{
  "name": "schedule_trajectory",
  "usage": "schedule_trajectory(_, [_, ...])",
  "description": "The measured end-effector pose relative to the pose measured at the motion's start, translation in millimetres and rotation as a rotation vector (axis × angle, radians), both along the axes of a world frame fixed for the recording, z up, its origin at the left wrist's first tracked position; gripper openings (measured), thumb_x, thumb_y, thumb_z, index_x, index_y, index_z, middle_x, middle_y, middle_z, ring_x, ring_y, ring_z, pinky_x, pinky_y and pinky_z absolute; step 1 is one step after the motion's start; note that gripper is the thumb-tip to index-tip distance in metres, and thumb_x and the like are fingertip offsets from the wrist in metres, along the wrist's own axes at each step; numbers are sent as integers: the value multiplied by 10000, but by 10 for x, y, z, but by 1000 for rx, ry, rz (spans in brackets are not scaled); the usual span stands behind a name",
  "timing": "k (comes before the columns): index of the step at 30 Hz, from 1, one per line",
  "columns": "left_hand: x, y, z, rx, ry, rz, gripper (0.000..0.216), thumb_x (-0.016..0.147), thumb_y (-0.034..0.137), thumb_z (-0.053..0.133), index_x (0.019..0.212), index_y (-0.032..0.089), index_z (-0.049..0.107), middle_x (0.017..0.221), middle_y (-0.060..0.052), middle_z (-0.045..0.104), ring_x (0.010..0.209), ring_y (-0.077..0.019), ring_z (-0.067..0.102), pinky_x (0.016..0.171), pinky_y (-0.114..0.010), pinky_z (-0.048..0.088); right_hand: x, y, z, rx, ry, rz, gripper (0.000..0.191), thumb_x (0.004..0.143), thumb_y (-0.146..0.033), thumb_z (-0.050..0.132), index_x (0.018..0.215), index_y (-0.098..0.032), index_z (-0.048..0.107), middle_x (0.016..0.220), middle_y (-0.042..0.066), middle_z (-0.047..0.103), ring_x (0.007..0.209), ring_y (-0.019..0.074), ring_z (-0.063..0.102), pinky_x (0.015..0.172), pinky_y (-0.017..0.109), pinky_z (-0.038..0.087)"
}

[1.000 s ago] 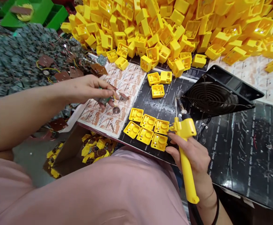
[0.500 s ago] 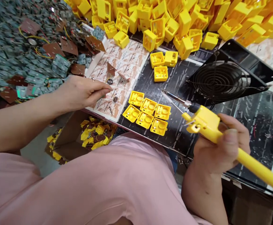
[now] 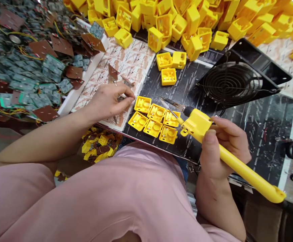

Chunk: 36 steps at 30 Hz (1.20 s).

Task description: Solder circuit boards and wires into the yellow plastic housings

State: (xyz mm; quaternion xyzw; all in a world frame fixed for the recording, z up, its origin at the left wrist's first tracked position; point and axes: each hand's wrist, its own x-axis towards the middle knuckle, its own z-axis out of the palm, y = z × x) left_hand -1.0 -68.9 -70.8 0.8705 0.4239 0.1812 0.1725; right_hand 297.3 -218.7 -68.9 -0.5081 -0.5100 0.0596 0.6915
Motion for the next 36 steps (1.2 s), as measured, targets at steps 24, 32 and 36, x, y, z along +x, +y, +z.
schedule_trajectory(24, [180,-21,156,-53,227,36,284,948,334,592,1000,219,847,899,-52,838,873,-248,791,808,-348,580,-137,26,-11,-94,-354,242,525,894,-199,948,1384,-312,799,1013,3,880,683,168,798,572,253,645])
schedule_trajectory(32, [202,-42,172,-79,202,70,291,935,329,590,1008,220,850,883,-46,844,832,-237,795,786,-346,562,-252,33,79,-123,-559,252,241,913,-139,918,1014,-255,732,817,-13,824,661,186,809,517,251,619])
schedule_trajectory(36, [204,-31,150,-73,197,65,285,939,338,588,990,229,846,868,-41,838,817,-236,786,778,-351,556,-274,49,111,-119,-575,236,254,899,-141,926,983,-249,713,817,-22,822,619,172,783,430,238,514])
